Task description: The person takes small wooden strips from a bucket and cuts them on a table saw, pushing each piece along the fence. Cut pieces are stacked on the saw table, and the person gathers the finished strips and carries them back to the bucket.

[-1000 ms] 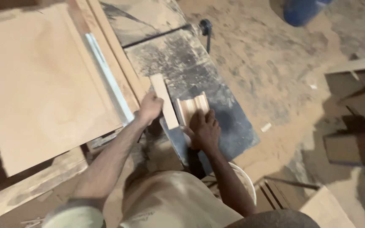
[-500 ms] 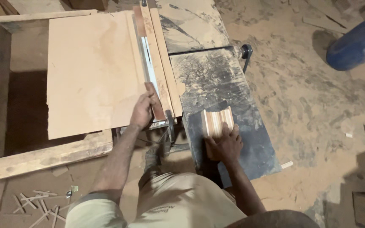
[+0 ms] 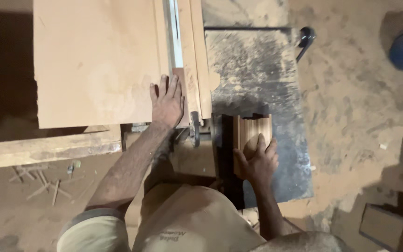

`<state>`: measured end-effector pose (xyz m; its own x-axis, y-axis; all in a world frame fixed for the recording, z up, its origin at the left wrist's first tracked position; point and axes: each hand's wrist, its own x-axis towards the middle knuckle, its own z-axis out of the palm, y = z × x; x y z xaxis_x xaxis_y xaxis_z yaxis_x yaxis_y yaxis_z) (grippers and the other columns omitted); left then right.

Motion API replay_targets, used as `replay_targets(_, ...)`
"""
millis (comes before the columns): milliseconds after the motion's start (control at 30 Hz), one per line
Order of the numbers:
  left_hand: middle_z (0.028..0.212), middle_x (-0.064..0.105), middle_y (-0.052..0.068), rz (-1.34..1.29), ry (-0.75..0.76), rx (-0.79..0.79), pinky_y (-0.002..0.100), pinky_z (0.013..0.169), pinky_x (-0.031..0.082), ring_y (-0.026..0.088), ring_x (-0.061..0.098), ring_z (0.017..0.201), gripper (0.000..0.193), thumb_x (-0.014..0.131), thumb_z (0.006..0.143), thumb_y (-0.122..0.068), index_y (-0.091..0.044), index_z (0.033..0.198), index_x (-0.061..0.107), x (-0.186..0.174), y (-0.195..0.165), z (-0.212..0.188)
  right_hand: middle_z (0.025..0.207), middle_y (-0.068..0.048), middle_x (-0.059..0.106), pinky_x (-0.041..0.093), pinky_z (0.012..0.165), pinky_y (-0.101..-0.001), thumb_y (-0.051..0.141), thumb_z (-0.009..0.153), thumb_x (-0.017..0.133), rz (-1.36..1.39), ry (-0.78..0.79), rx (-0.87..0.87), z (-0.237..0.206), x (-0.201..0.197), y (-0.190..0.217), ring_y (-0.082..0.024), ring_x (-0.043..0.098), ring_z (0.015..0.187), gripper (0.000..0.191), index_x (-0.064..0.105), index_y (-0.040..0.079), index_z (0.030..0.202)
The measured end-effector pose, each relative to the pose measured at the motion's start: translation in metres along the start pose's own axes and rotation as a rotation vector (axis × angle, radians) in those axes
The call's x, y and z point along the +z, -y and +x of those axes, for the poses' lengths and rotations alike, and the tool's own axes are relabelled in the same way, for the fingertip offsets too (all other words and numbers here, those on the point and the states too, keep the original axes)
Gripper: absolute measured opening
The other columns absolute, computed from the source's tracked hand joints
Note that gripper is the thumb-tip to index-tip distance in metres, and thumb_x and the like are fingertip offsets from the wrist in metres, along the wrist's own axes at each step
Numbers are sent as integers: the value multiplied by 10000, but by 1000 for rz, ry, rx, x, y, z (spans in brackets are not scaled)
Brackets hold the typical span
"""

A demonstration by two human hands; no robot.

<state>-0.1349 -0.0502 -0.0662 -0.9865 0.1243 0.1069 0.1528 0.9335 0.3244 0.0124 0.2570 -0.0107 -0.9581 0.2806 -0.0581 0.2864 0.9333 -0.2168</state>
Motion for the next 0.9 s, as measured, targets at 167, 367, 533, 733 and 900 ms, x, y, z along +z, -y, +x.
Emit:
replay_targets(167, 1661, 273, 162, 57, 107, 11, 703, 1193, 70, 401, 161, 1537, 535, 383, 1080, -252, 48, 1521, 414, 5, 6, 17, 1622, -326, 244, 330, 1109, -624, 633, 763, 763, 49, 25, -35, 4, 2, 2, -550, 323, 1431, 987, 398, 158, 1548)
replay_targets(367, 1658, 286, 184, 113, 114, 17, 703, 1194, 87, 404, 178, 1537, 559, 407, 1037, -168, 67, 1544, 403, 0, 25, 82, 1531, -403, 348, 435, 990, -619, 658, 779, 723, 35, -53, -128, 12, 3, 5, -572, 454, 1318, 966, 458, 61, 1490)
replay_targets(533, 1667, 279, 181, 80, 135, -14, 696, 1209, 97, 390, 185, 1551, 553, 400, 1050, -161, 66, 1555, 389, -1, 45, 147, 1478, -421, 418, 486, 959, -614, 657, 787, 714, -16, -129, -187, 23, -1, 13, -580, 525, 1238, 959, 486, 21, 1467)
replay_targets(733, 1677, 273, 208, 156, 120, 18, 687, 1206, 95, 395, 171, 1555, 594, 385, 1006, -114, 96, 1561, 382, 3, 76, 222, 1511, -392, 403, 442, 1031, -617, 585, 752, 751, -35, -162, -130, 21, 1, 29, -565, 493, 1306, 955, 453, 67, 1495)
replay_targets(900, 1660, 317, 219, 90, 110, 23, 693, 1192, 75, 399, 172, 1548, 587, 384, 1009, -143, 101, 1543, 399, 25, 111, 285, 1487, -385, 412, 449, 993, -618, 585, 719, 778, -44, -82, -27, 30, 2, 31, -554, 495, 1267, 991, 456, 57, 1493)
